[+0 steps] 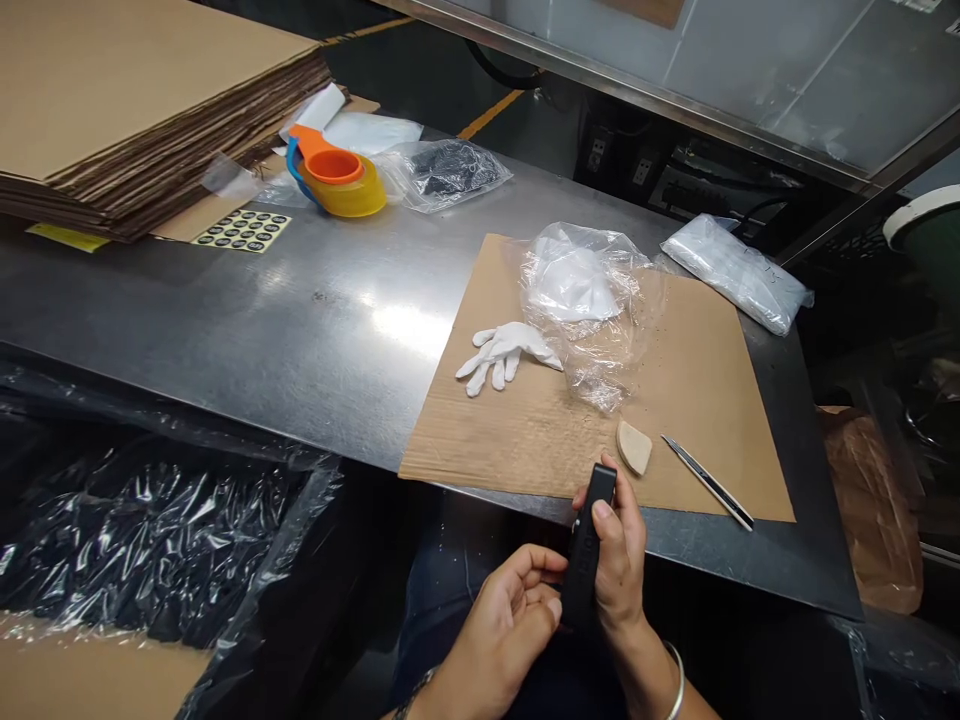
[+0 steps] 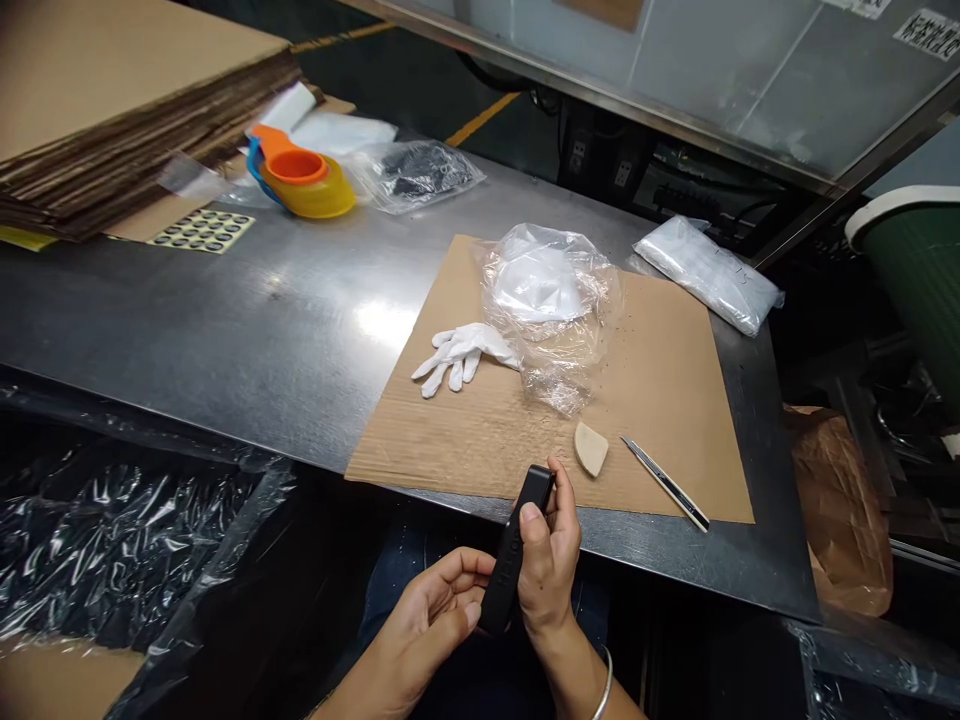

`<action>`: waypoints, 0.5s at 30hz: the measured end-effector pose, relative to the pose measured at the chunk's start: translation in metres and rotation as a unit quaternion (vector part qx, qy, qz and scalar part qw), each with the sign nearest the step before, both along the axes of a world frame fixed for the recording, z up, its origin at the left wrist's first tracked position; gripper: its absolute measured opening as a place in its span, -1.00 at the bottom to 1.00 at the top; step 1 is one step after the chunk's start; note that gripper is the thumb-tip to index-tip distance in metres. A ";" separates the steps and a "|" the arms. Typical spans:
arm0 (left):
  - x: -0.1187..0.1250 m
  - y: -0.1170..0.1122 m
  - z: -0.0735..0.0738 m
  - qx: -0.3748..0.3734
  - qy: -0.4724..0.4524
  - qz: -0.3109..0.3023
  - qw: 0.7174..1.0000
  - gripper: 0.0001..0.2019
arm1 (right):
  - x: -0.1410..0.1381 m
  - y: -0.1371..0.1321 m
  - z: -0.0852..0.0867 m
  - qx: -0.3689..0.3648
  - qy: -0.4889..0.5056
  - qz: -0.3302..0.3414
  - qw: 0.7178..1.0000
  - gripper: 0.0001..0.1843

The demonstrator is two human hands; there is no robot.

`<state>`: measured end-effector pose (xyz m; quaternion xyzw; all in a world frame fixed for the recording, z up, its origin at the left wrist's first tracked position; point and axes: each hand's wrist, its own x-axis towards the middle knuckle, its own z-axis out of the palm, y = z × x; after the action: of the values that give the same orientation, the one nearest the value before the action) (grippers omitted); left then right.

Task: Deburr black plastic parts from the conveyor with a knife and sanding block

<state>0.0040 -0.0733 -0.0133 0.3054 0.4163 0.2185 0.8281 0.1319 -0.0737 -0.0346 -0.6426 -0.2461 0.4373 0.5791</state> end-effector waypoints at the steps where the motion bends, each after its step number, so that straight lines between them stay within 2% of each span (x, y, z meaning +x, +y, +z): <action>1: 0.000 0.000 0.000 -0.001 0.001 0.002 1.000 -0.66 | 0.000 0.000 0.000 -0.004 0.000 0.003 1.000 -0.36; 15: -0.003 -0.002 -0.002 0.007 -0.031 -0.017 0.999 -0.63 | -0.003 0.002 0.003 -0.018 0.020 0.007 1.000 -0.35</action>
<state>0.0008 -0.0750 -0.0157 0.3115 0.3835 0.2163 0.8421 0.1293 -0.0721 -0.0319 -0.6418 -0.2311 0.4587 0.5695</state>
